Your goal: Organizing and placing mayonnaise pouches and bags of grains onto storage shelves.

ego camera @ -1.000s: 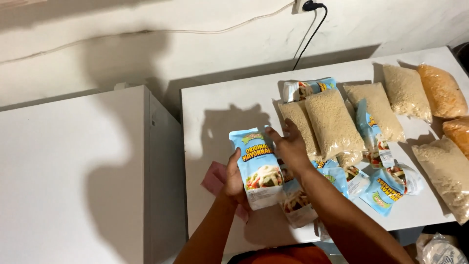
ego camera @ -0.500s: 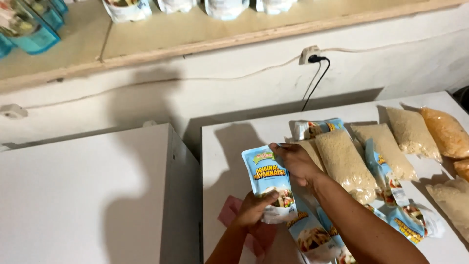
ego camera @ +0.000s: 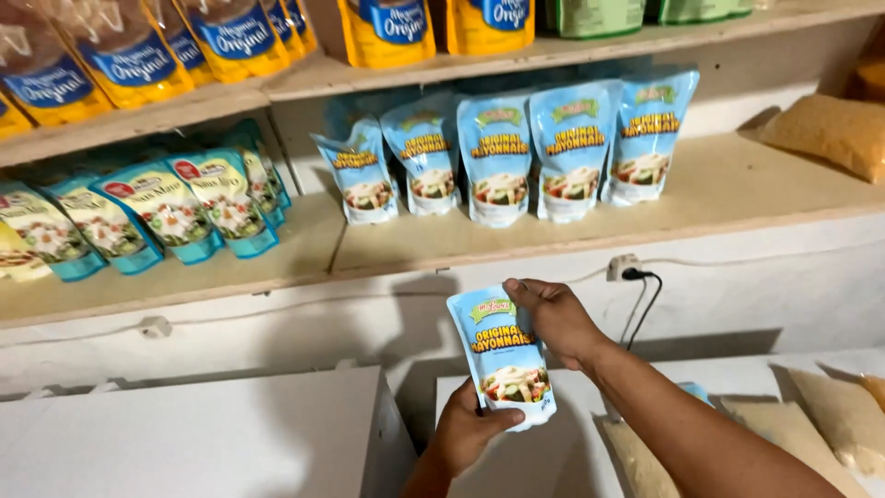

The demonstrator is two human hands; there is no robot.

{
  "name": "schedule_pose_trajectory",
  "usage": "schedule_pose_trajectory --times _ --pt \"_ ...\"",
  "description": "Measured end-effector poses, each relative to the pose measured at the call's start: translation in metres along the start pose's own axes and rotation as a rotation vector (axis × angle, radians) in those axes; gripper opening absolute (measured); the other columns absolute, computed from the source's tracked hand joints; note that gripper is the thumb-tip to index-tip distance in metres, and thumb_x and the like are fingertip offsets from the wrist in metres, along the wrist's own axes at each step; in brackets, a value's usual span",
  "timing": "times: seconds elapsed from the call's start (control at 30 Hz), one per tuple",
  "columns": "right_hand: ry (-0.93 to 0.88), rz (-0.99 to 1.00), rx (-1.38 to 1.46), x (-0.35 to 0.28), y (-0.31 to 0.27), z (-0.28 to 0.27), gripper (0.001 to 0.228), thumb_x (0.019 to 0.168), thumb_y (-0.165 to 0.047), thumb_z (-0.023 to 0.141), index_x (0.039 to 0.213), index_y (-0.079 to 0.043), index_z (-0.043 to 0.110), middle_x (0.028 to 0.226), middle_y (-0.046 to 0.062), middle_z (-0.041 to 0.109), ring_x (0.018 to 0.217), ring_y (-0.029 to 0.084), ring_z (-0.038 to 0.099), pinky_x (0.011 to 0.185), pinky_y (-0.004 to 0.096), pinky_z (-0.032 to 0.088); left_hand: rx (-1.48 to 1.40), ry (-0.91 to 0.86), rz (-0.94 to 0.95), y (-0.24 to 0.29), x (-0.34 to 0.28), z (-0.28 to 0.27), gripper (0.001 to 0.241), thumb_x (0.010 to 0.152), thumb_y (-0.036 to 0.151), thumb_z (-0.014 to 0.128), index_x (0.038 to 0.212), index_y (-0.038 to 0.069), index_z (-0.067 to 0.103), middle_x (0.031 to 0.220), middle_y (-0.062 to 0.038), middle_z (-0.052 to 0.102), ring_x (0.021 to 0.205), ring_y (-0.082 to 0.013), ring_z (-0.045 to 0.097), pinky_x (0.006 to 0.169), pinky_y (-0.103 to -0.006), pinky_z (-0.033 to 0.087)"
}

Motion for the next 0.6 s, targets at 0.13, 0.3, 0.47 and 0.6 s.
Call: schedule_pose_trajectory --times 0.13,0.3,0.47,0.6 --pt "-0.027 -0.162 -0.106 0.024 -0.063 0.021 0.041 0.100 -0.033 0.061 0.116 0.001 0.076 0.102 0.009 0.080 0.086 0.013 0.070 0.080 0.031 0.057 0.087 0.027 0.139 0.067 0.025 -0.018 0.055 0.085 -0.008 0.075 0.136 0.001 0.058 0.124 -0.008 0.074 0.113 -0.0181 0.071 0.099 -0.0356 0.058" --pt "-0.074 -0.210 -0.104 0.040 -0.117 0.044 0.044 0.099 -0.037 0.061 0.120 0.000 0.075 0.109 0.008 0.079 0.095 0.013 0.071 0.090 0.031 0.055 0.104 0.003 0.220 0.113 0.048 -0.032 0.052 0.086 -0.007 0.075 0.134 0.001 0.058 0.122 -0.010 0.074 0.111 -0.0183 0.072 0.098 -0.0368 0.059" --pt "-0.038 -0.255 -0.195 0.073 -0.137 0.042 0.044 0.096 -0.038 0.064 0.121 -0.004 0.076 0.114 0.007 0.079 0.101 0.014 0.070 0.093 0.033 0.054 0.242 0.103 0.181 0.140 0.068 -0.046 0.052 0.083 0.000 0.080 0.131 0.002 0.062 0.121 -0.006 0.076 0.109 -0.0142 0.072 0.096 -0.0322 0.059" --pt "-0.079 -0.378 -0.280 0.078 -0.172 0.048 0.042 0.097 -0.039 0.066 0.114 -0.003 0.079 0.109 0.009 0.081 0.096 0.014 0.071 0.090 0.032 0.056 0.318 0.065 0.243 0.173 0.076 -0.048 0.050 0.083 0.003 0.081 0.130 0.002 0.064 0.120 -0.006 0.076 0.108 -0.0133 0.071 0.095 -0.0317 0.059"
Point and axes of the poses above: each hand's wrist, its own x-axis towards the middle knuckle, its own z-axis out of the palm, y = z × x, the point moved 7 cm from there along x, towards the middle knuckle
